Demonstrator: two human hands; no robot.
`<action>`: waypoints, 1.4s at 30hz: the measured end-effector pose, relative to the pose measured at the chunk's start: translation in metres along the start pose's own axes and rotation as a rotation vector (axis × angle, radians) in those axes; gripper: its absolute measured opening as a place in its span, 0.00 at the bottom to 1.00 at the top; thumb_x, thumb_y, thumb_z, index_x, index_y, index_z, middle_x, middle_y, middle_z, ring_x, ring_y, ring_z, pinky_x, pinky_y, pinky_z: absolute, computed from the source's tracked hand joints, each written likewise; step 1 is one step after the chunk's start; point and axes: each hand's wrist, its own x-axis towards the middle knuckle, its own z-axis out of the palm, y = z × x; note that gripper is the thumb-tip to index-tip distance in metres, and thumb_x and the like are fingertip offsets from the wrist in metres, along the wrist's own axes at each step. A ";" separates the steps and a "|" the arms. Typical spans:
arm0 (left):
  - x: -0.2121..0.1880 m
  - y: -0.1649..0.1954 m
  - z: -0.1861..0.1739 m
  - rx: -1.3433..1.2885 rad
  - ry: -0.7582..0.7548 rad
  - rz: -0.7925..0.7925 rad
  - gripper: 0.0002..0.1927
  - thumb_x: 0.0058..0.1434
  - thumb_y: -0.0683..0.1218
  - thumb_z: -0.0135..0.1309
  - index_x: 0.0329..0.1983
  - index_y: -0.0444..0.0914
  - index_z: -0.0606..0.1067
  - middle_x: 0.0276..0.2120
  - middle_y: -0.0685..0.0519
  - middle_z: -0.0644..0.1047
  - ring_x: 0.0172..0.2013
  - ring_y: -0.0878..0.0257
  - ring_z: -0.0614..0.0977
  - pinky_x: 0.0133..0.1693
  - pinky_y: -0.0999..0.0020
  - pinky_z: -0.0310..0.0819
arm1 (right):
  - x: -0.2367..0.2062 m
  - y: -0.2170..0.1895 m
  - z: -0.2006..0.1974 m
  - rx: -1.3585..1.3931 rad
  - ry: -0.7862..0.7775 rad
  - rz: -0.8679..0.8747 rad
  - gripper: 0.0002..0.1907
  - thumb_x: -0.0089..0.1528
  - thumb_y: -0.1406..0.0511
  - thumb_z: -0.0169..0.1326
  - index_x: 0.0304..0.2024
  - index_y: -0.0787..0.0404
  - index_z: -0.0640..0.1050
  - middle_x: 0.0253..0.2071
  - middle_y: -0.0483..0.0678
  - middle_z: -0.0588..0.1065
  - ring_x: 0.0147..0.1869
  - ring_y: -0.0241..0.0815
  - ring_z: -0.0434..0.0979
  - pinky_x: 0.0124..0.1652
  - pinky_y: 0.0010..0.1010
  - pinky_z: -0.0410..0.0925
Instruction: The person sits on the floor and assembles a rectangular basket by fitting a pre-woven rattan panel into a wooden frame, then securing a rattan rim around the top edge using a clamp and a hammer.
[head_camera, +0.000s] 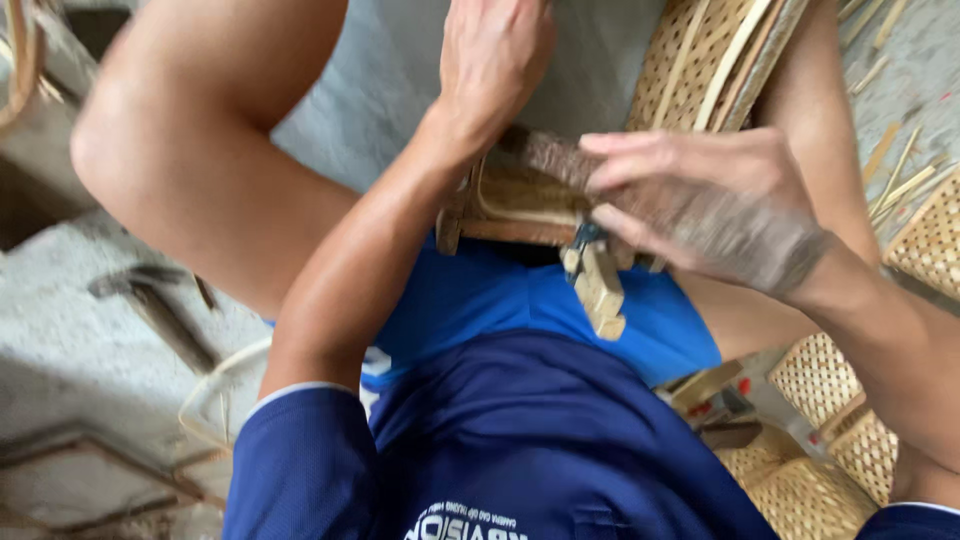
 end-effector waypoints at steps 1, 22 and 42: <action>0.002 0.005 -0.008 -0.025 0.037 -0.003 0.13 0.60 0.39 0.55 0.49 0.36 0.74 0.41 0.39 0.75 0.45 0.40 0.78 0.48 0.49 0.73 | 0.000 0.000 -0.002 0.073 -0.067 -0.060 0.14 0.59 0.66 0.64 0.47 0.58 0.81 0.55 0.53 0.81 0.48 0.42 0.86 0.48 0.30 0.78; 0.012 0.025 -0.033 -0.044 -0.085 -0.304 0.51 0.58 0.41 0.59 0.76 0.26 0.42 0.65 0.25 0.62 0.61 0.31 0.72 0.59 0.50 0.73 | 0.114 0.078 -0.111 -0.116 0.187 -0.376 0.13 0.66 0.64 0.69 0.51 0.56 0.81 0.44 0.46 0.83 0.43 0.36 0.84 0.44 0.26 0.77; 0.004 0.040 -0.050 -0.007 -0.169 -0.358 0.51 0.60 0.41 0.57 0.77 0.26 0.40 0.62 0.27 0.67 0.51 0.34 0.80 0.51 0.50 0.81 | 0.083 0.072 -0.145 -0.017 0.474 0.157 0.16 0.63 0.55 0.63 0.42 0.60 0.80 0.35 0.46 0.78 0.35 0.37 0.78 0.34 0.33 0.70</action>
